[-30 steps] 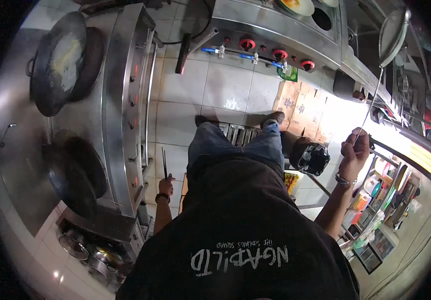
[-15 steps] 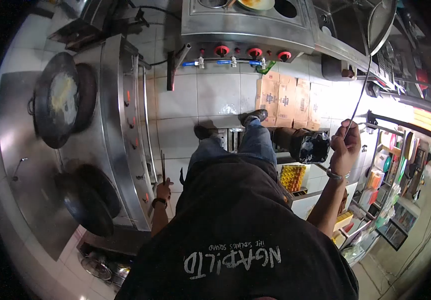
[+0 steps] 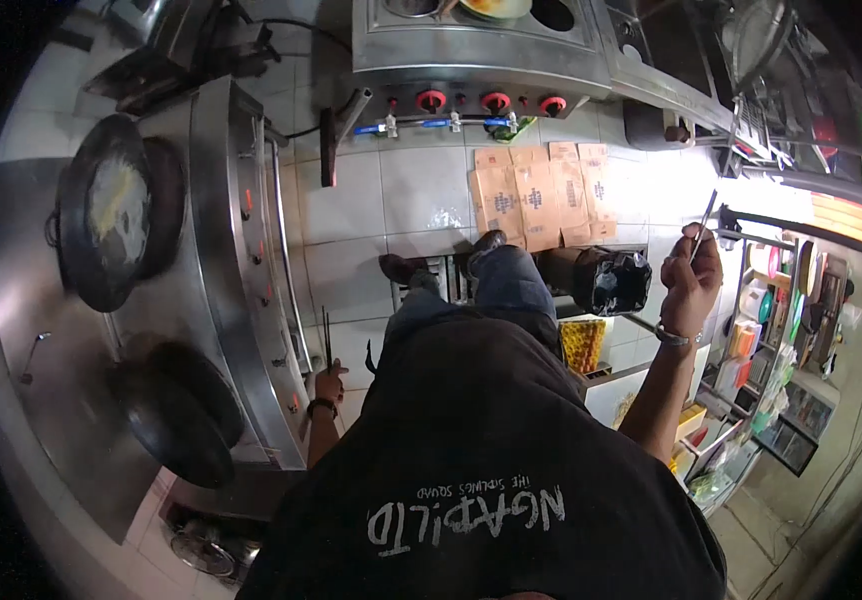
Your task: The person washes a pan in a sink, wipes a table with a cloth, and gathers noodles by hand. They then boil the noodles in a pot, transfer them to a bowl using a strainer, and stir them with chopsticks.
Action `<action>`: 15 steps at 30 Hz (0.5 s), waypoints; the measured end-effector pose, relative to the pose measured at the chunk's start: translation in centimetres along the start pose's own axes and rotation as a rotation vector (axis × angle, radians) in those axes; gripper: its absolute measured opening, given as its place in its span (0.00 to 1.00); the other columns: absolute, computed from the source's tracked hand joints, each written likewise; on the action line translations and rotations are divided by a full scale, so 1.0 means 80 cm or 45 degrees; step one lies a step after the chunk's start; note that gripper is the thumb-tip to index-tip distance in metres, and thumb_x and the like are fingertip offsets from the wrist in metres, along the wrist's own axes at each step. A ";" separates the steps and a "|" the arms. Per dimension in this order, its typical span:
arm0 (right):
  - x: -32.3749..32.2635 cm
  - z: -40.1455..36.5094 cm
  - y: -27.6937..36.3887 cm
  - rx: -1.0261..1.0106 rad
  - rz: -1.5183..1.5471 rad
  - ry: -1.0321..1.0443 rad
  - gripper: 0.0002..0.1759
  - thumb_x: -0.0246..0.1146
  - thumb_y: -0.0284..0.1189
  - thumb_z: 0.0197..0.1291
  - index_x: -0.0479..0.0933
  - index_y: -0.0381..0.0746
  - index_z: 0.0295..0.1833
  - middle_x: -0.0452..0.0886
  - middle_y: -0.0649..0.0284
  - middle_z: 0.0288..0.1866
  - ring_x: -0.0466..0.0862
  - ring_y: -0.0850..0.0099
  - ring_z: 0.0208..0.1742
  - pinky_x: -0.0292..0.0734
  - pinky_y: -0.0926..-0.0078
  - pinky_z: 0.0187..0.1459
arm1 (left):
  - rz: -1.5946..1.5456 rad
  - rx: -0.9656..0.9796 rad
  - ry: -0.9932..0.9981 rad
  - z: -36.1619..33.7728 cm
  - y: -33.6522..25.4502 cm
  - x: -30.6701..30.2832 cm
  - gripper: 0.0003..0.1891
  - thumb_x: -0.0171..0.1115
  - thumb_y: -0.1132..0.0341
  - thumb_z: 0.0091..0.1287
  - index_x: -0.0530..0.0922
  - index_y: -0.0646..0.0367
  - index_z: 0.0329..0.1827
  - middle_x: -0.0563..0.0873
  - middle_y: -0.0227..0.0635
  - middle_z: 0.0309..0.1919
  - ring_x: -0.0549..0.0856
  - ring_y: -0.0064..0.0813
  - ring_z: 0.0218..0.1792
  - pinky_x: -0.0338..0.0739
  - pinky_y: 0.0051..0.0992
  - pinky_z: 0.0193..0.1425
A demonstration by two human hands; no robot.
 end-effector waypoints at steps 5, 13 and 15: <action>0.020 0.001 0.006 0.009 -0.027 0.034 0.17 0.53 0.15 0.48 0.71 0.38 0.47 0.66 0.75 0.26 0.63 0.87 0.21 0.57 0.91 0.20 | -0.198 -0.142 0.050 0.002 0.035 0.016 0.26 0.50 0.44 0.70 0.83 0.60 0.41 0.62 0.26 0.09 0.60 0.20 0.08 0.54 0.25 0.12; 0.066 -0.005 0.017 -0.004 -0.014 0.134 0.18 0.52 0.14 0.48 0.71 0.37 0.47 0.66 0.74 0.28 0.63 0.87 0.22 0.58 0.90 0.21 | -0.145 -0.224 0.010 0.007 0.043 0.017 0.27 0.51 0.41 0.69 0.83 0.58 0.41 0.63 0.25 0.09 0.62 0.21 0.08 0.55 0.25 0.11; 0.078 -0.001 0.014 -0.009 -0.013 0.213 0.18 0.53 0.14 0.49 0.70 0.38 0.47 0.65 0.75 0.28 0.62 0.87 0.22 0.56 0.91 0.20 | -0.195 -0.281 -0.019 0.009 0.042 0.016 0.27 0.51 0.41 0.68 0.83 0.59 0.42 0.64 0.26 0.09 0.62 0.21 0.08 0.55 0.25 0.11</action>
Point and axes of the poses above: each hand's wrist, its own z-axis towards the middle knuckle, its own x-axis out of the palm, y = z × x, the point moved 7 cm from there along z, towards the middle knuckle
